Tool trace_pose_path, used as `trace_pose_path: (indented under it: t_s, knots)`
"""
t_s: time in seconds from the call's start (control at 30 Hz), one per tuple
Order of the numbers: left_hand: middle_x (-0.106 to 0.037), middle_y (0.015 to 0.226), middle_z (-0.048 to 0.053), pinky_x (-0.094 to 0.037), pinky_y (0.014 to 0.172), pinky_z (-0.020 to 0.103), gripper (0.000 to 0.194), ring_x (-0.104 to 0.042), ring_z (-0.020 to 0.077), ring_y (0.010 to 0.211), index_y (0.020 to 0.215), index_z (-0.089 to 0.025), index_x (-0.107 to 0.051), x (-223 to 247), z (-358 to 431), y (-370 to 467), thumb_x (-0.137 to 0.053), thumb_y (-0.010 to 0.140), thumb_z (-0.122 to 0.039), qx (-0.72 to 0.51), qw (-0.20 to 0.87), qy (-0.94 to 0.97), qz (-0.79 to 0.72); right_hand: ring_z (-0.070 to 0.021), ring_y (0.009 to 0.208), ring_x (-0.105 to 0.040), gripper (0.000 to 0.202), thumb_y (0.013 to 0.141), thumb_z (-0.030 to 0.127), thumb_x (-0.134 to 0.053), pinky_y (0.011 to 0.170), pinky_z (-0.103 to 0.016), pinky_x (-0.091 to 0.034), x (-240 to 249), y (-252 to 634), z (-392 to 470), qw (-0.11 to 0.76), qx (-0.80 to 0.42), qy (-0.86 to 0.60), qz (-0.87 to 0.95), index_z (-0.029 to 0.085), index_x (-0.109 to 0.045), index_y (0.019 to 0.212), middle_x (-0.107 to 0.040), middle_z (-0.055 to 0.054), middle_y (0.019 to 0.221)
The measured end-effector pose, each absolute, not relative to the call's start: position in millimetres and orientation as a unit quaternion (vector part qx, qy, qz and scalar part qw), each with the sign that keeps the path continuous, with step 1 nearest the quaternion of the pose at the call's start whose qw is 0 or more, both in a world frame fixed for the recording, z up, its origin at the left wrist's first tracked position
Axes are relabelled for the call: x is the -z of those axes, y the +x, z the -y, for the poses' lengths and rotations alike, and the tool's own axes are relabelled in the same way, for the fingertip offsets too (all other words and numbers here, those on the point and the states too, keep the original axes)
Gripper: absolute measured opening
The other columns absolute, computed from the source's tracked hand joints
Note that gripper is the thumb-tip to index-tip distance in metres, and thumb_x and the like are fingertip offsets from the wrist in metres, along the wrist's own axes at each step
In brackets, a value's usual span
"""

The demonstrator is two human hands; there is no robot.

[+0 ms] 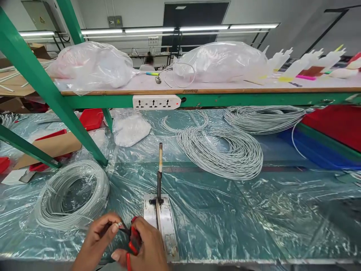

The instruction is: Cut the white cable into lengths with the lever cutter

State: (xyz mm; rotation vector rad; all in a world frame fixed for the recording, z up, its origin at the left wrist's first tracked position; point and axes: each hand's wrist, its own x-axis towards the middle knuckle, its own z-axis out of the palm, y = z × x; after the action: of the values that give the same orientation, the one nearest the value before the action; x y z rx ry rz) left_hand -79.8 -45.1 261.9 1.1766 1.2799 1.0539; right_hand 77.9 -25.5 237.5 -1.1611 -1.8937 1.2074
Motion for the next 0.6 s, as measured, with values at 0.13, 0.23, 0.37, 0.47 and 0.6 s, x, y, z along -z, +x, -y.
trace_pose_path:
  t_s: [0.13,0.23,0.37,0.47,0.6]
  knots:
    - [-0.052,0.065,0.000,-0.035,0.059,0.019,0.032,-0.046,0.0120,0.063,0.071,-0.017,-0.061,-265,54,-85,-0.055,0.082,-0.047,-0.453,0.513,0.484,-0.545,-0.0078,0.051,-0.030,0.049,0.065,0.060,-0.062,0.046,-0.022,-0.019,-241,68,32,0.281,-0.423,-0.461,0.728,0.019,-0.034,0.061,-0.035,0.005,0.057]
    - [-0.050,0.062,0.000,-0.033,0.056,0.019,0.033,-0.044,0.0115,0.060,0.069,-0.017,-0.060,-265,58,-90,-0.055,0.082,-0.047,-0.451,0.509,0.495,-0.541,-0.0076,0.050,-0.030,0.050,0.065,0.061,-0.061,0.045,-0.022,-0.018,-246,63,35,0.275,-0.404,-0.468,0.736,0.019,-0.034,0.061,-0.035,0.006,0.057]
    - [-0.049,0.061,0.000,-0.033,0.055,0.020,0.035,-0.043,0.0116,0.059,0.067,-0.016,-0.059,-264,62,-95,-0.054,0.082,-0.047,-0.446,0.507,0.496,-0.546,-0.0080,0.050,-0.031,0.051,0.066,0.062,-0.060,0.046,-0.022,-0.020,-252,58,39,0.276,-0.386,-0.472,0.743,0.020,-0.033,0.061,-0.036,0.005,0.056]
    - [-0.049,0.061,0.000,-0.033,0.055,0.020,0.035,-0.043,0.0121,0.059,0.066,-0.017,-0.058,-264,64,-97,-0.055,0.081,-0.048,-0.448,0.512,0.487,-0.548,-0.0087,0.050,-0.032,0.049,0.069,0.062,-0.056,0.046,-0.022,-0.020,-252,54,41,0.279,-0.354,-0.476,0.756,0.020,-0.032,0.062,-0.038,0.005,0.056]
    - [-0.048,0.061,0.000,-0.034,0.056,0.020,0.036,-0.043,0.0119,0.059,0.065,-0.017,-0.057,-265,66,-98,-0.055,0.081,-0.049,-0.449,0.521,0.484,-0.541,-0.0088,0.050,-0.030,0.049,0.071,0.062,-0.055,0.046,-0.022,-0.019,-249,51,44,0.274,-0.322,-0.476,0.771,0.020,-0.030,0.063,-0.036,0.005,0.056]
